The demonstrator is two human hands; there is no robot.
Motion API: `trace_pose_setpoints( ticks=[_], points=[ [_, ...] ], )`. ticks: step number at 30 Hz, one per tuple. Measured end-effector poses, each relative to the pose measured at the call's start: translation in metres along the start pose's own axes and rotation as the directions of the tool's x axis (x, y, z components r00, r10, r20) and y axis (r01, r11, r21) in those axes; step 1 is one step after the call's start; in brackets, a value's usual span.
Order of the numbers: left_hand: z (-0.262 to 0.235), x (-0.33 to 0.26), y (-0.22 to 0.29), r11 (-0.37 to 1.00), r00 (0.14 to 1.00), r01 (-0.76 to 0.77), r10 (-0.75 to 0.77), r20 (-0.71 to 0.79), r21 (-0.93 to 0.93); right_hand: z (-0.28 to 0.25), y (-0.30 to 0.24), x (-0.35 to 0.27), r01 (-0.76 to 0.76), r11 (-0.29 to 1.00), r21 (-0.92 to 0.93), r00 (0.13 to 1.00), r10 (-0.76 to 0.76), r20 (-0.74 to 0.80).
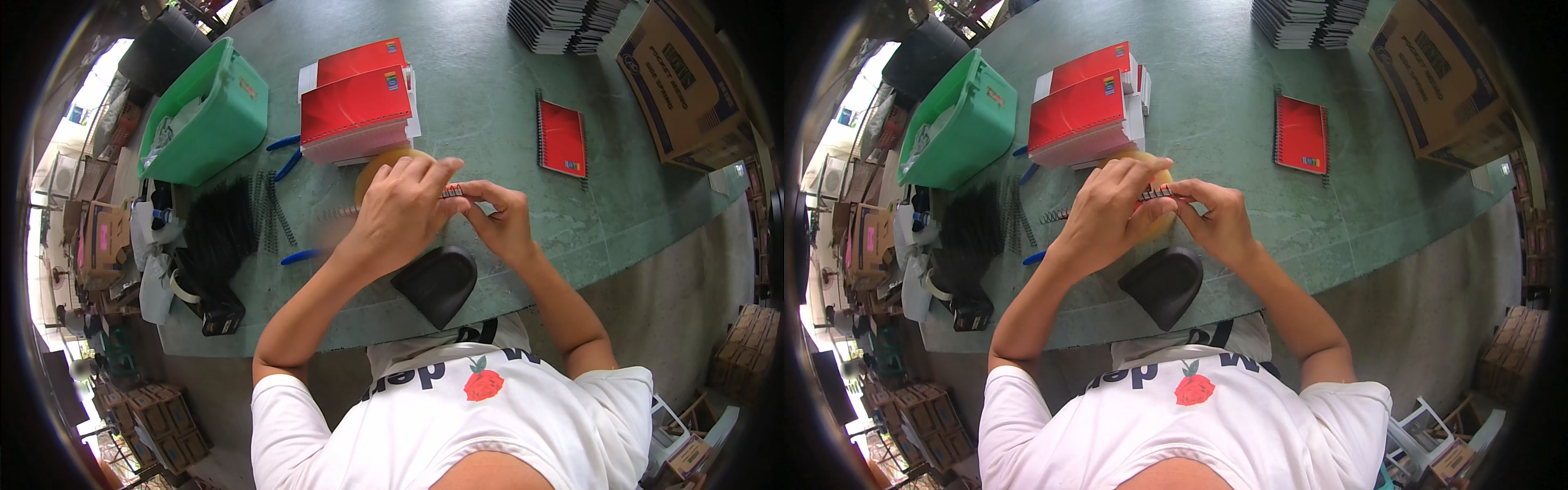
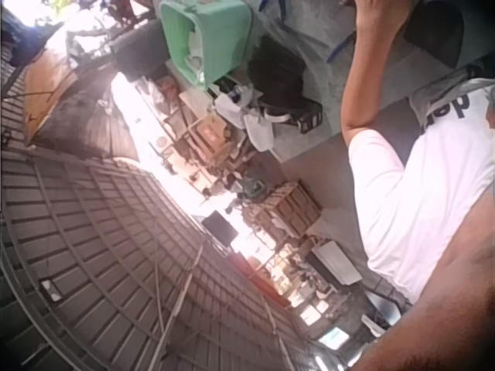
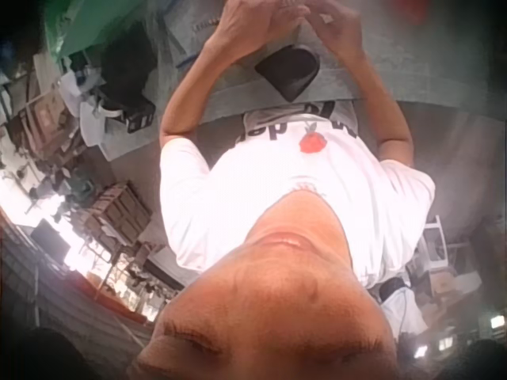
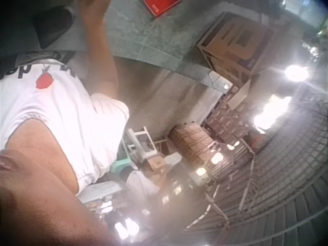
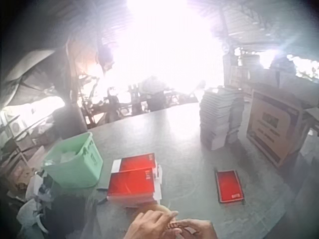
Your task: The person takes spiral notebooks out of a cardboard box and places them on a table, then manually inserts black spiral coils into the pre-punched holes of individual notebooks.
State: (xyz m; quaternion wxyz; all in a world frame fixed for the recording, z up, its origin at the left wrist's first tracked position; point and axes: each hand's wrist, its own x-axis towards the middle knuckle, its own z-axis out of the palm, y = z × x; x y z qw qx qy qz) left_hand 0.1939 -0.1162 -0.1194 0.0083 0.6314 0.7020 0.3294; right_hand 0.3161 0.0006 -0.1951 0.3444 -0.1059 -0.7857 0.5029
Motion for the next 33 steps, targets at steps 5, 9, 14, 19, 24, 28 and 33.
trace_pose_setpoints(
  ticks=[5,9,14,19,24,28,33],
  points=[
    [0.008,-0.002,-0.003,0.999,0.999,-0.050,0.051,0.015,-0.015,-0.001,-0.003,0.001,-0.014,1.000,-0.028,1.000,0.014,0.013],
    [0.008,0.000,-0.003,0.995,0.996,-0.085,0.084,-0.013,-0.055,0.000,-0.004,0.001,-0.027,1.000,-0.009,1.000,0.027,0.007],
    [0.006,-0.003,-0.004,0.992,0.996,-0.094,0.094,0.001,-0.083,-0.001,-0.005,0.002,-0.026,1.000,0.000,1.000,0.026,0.014],
    [0.003,-0.002,-0.002,0.996,0.997,-0.080,0.080,0.013,-0.029,-0.001,-0.007,0.001,-0.043,0.999,0.007,0.999,0.043,0.021],
    [0.007,-0.001,-0.001,0.993,0.992,-0.094,0.099,-0.083,0.065,0.002,0.001,-0.001,0.074,0.997,-0.012,0.997,-0.074,-0.005],
    [-0.005,-0.006,-0.006,0.951,0.967,0.252,-0.256,0.003,0.178,-0.023,0.021,-0.001,-0.317,0.923,0.217,0.886,0.370,-0.279],
    [0.023,-0.005,0.008,0.962,0.981,0.190,-0.194,0.001,0.197,-0.023,0.016,-0.010,-0.336,0.683,0.648,0.760,0.603,-0.241]
  ],
)
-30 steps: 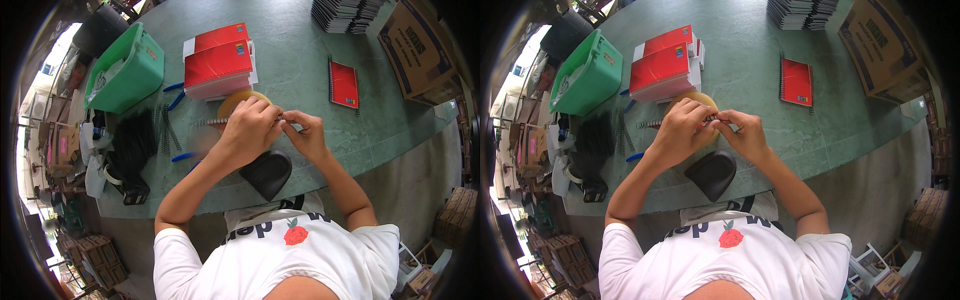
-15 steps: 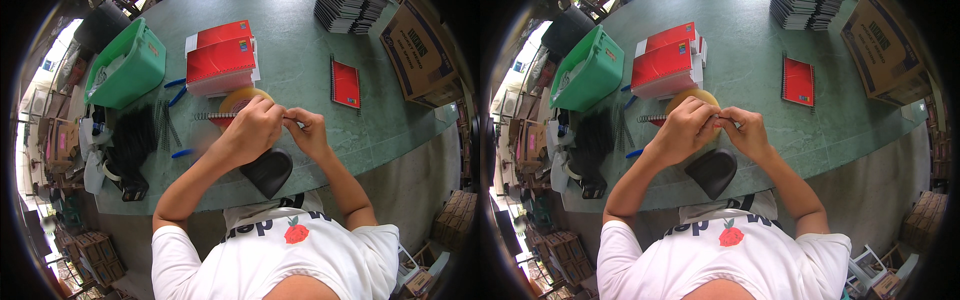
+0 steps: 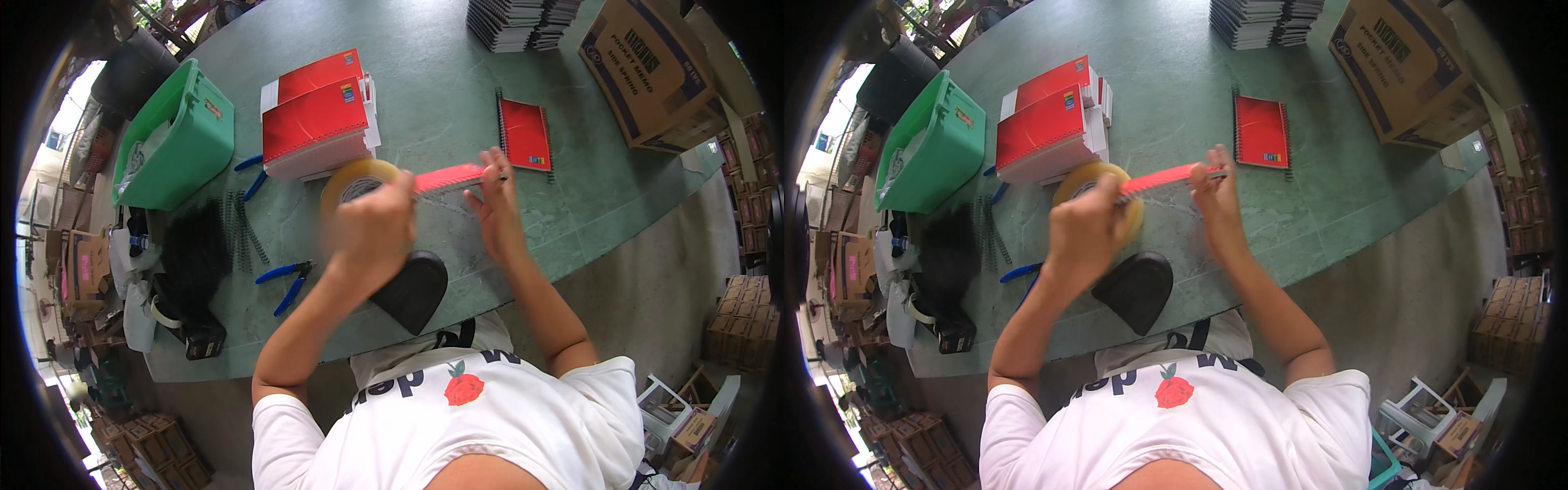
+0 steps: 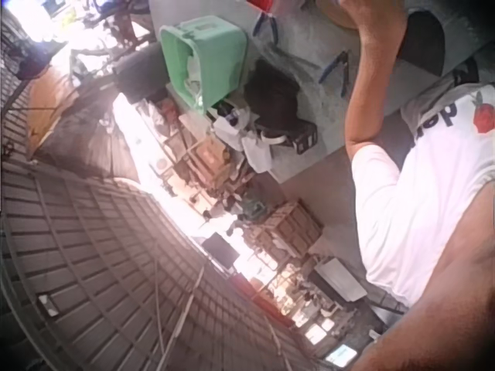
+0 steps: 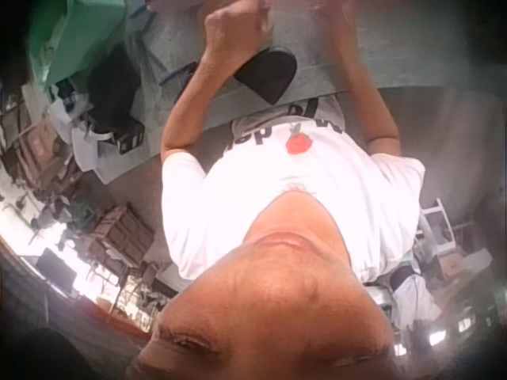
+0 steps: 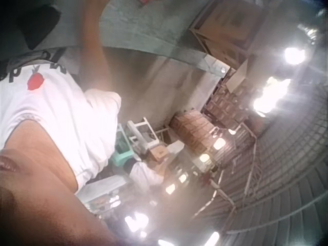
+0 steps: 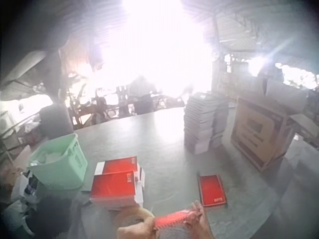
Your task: The person takes spiral notebooks out of a cardboard box and places them on a table, then manually inserts black spiral coils into the pre-punched holes of individual notebooks.
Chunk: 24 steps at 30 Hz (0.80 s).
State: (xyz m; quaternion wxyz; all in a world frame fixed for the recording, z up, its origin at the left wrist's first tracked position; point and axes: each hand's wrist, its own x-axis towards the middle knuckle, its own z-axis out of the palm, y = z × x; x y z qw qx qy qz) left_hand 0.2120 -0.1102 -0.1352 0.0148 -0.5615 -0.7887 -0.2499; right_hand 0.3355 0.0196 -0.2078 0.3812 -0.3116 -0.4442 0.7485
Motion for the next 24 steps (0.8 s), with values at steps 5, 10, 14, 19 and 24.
trace_pose_setpoints(
  ticks=[5,10,14,19,24],
  points=[
    [0.038,-0.007,0.050,0.923,0.942,-0.322,0.336,0.029,-0.211,-0.006,-0.039,0.035,0.131,0.990,-0.043,0.990,-0.129,0.047],
    [0.002,0.001,0.031,0.937,0.960,-0.271,0.280,0.010,-0.218,-0.051,-0.087,0.108,0.136,0.978,-0.156,0.987,-0.121,0.106],
    [-0.027,-0.025,-0.051,0.975,0.991,0.126,-0.134,-0.030,-0.185,-0.097,-0.050,0.122,0.098,0.701,-0.706,0.982,-0.184,-0.046],
    [-0.048,-0.094,-0.169,0.749,0.781,0.610,-0.623,-0.037,0.259,-0.123,-0.023,0.119,0.255,0.761,-0.596,0.944,-0.331,-0.019],
    [-0.033,-0.108,-0.193,0.611,0.647,0.747,-0.759,-0.072,0.262,-0.124,-0.033,0.120,0.193,0.480,-0.856,0.956,-0.290,0.053]
  ],
)
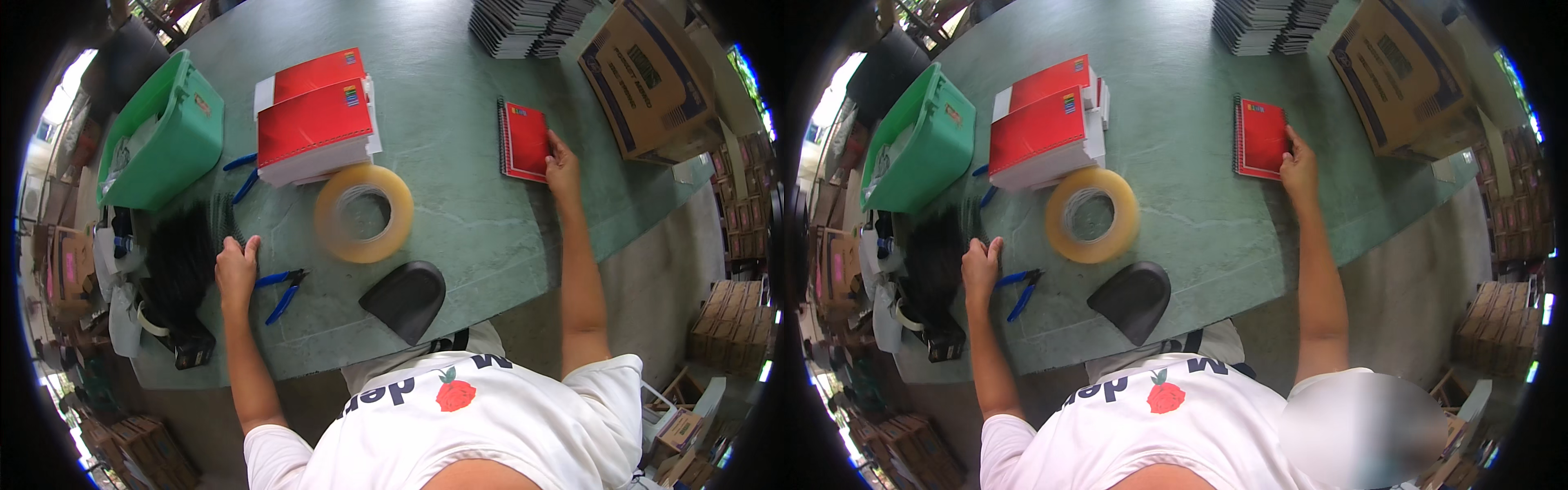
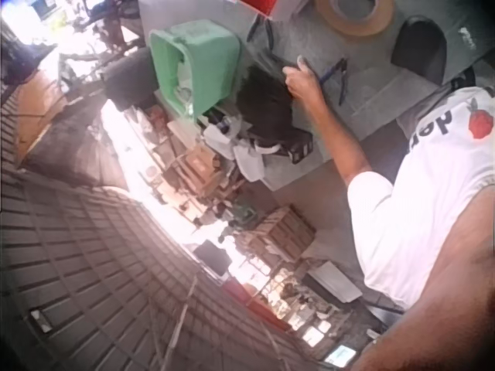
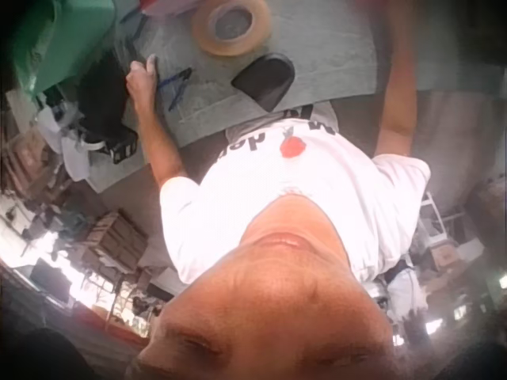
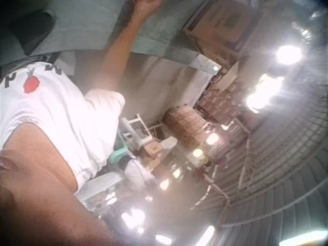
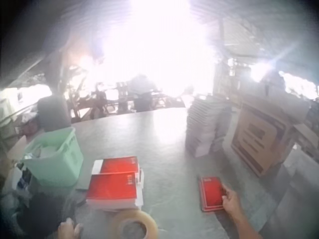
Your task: The person takes spiral notebooks out of a cardboard box and places them on a table, then manually inserts black spiral coils into the pre-punched holes of individual notebooks.
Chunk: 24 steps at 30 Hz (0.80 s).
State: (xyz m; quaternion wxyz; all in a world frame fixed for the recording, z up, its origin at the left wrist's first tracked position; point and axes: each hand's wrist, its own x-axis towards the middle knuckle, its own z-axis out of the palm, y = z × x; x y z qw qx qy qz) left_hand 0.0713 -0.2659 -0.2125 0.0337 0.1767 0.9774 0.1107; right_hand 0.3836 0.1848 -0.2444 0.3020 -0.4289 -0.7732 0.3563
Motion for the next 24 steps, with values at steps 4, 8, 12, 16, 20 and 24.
trace_pose_setpoints(
  ticks=[4,8,12,16,20,24],
  points=[
    [0.007,0.008,-0.017,0.995,0.999,-0.015,0.010,-0.053,-0.094,0.012,-0.055,0.021,0.330,0.884,-0.331,0.911,-0.389,-0.132],
    [-0.012,0.008,-0.027,0.964,0.975,0.025,-0.082,-0.206,-0.266,0.058,-0.216,-0.006,0.767,0.641,-0.016,0.640,-0.764,0.076],
    [-0.073,-0.009,-0.014,0.860,0.894,0.065,-0.275,-0.354,-0.506,0.130,-0.300,-0.047,0.981,0.188,-0.039,0.185,-0.872,0.454],
    [-0.098,-0.023,-0.042,0.667,0.864,-0.071,-0.331,-0.380,-0.741,0.164,-0.325,-0.046,0.978,0.165,-0.128,0.206,-0.645,0.736],
    [-0.115,-0.037,-0.059,0.322,0.888,-0.272,-0.279,-0.366,-0.907,0.158,-0.334,-0.041,0.953,0.303,0.005,0.180,-0.579,0.796],
    [-0.118,-0.035,-0.066,-0.116,0.939,-0.335,-0.129,-0.320,-0.935,0.158,-0.337,-0.031,0.930,0.354,0.104,0.130,-0.579,0.805]
  ],
)
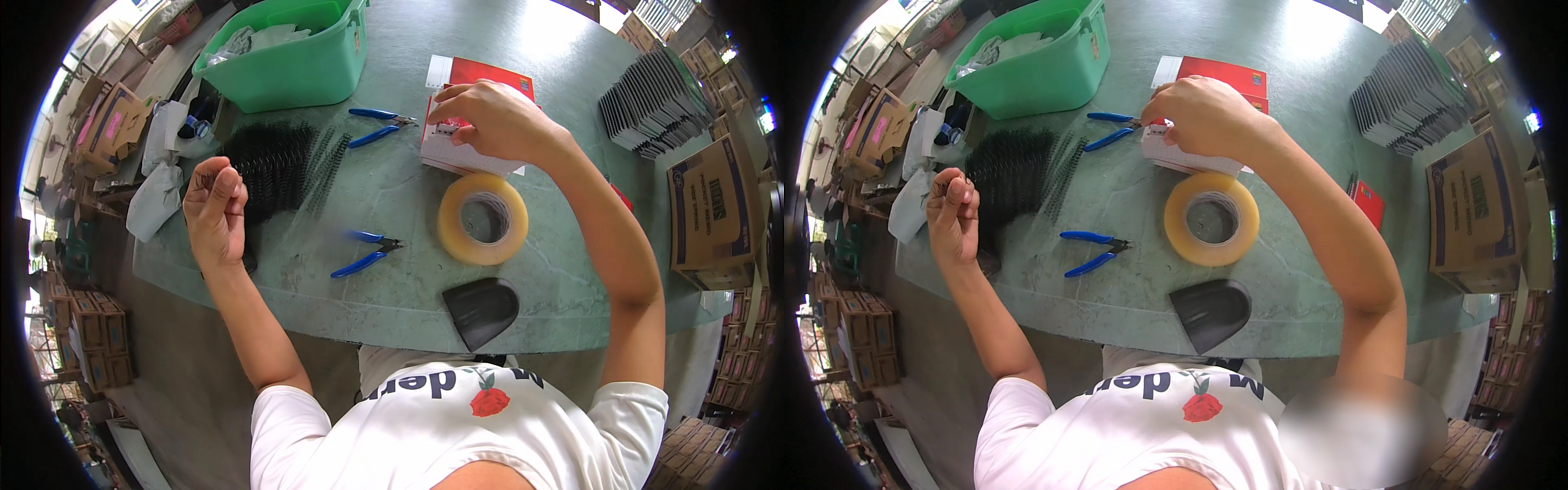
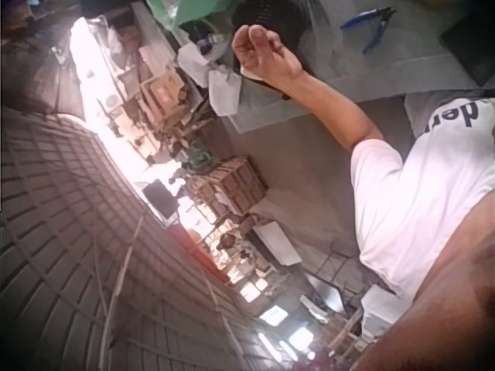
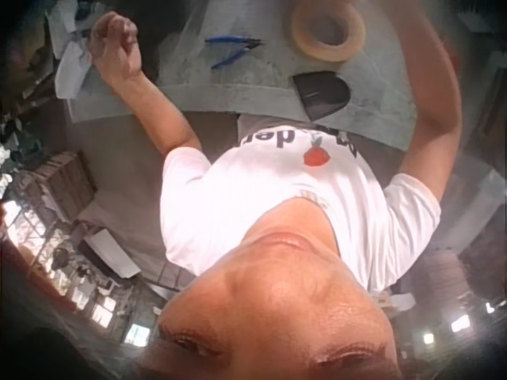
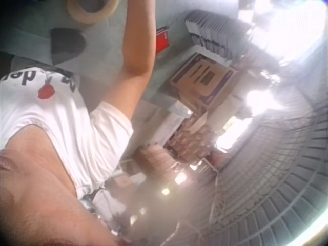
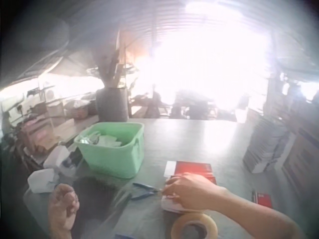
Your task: The person takes spiral notebooks out of a cardboard box and places them on a table, then manually inserts black spiral coils into the pre-punched holes of individual notebooks.
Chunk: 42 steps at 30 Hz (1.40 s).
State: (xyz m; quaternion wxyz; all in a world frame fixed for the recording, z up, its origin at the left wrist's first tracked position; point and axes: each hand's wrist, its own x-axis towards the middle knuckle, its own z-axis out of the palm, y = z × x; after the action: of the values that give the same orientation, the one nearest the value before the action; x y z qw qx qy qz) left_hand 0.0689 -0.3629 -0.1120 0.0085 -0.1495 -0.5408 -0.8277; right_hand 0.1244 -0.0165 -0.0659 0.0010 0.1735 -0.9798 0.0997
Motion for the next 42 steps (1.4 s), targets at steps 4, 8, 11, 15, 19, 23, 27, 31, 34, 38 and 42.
trace_pose_setpoints(
  ticks=[4,8,11,15,19,23,27,31,34,38,42],
  points=[
    [0.015,-0.001,-0.009,0.988,0.992,0.064,-0.048,0.116,-0.143,-0.006,0.000,0.003,-0.018,0.999,0.040,0.998,0.016,0.054],
    [0.020,-0.001,-0.018,0.995,0.981,0.095,-0.086,0.171,-0.042,-0.011,0.000,0.003,-0.010,0.997,0.074,0.998,0.005,0.058],
    [0.025,-0.003,-0.019,0.994,0.978,0.109,-0.105,0.182,-0.014,-0.009,0.001,0.004,0.006,0.998,0.058,0.998,-0.010,0.058],
    [0.029,-0.004,-0.018,0.994,0.972,0.110,-0.106,0.208,-0.005,-0.007,0.003,0.006,0.044,0.998,0.050,0.997,-0.047,0.056],
    [0.056,-0.008,-0.021,0.997,0.972,0.030,-0.044,0.232,0.064,-0.006,0.011,0.005,0.101,0.990,0.097,0.994,-0.105,0.034],
    [0.079,-0.009,-0.033,0.976,0.901,0.167,-0.209,0.380,0.140,-0.008,0.011,0.006,0.089,0.992,0.094,0.994,-0.095,0.055],
    [0.111,-0.015,-0.047,0.948,0.809,0.237,-0.314,0.498,0.212,-0.014,-0.003,0.007,0.017,0.999,0.030,0.996,-0.020,0.092],
    [0.126,-0.017,-0.066,0.924,0.808,0.088,-0.285,0.516,0.371,-0.009,0.010,0.005,0.040,0.995,0.088,0.999,-0.038,-0.021],
    [0.144,-0.023,-0.076,0.738,0.846,-0.300,-0.087,0.526,0.604,-0.007,0.011,0.001,0.064,0.992,0.106,0.987,-0.047,-0.154],
    [0.147,-0.027,-0.097,0.465,0.767,-0.590,0.065,0.639,0.660,0.000,0.015,-0.015,0.049,0.992,0.117,0.885,0.011,-0.466],
    [0.141,-0.039,-0.058,0.684,0.860,-0.245,-0.175,0.480,0.687,-0.024,-0.010,-0.061,0.016,0.995,0.101,0.639,0.068,-0.767]
  ],
)
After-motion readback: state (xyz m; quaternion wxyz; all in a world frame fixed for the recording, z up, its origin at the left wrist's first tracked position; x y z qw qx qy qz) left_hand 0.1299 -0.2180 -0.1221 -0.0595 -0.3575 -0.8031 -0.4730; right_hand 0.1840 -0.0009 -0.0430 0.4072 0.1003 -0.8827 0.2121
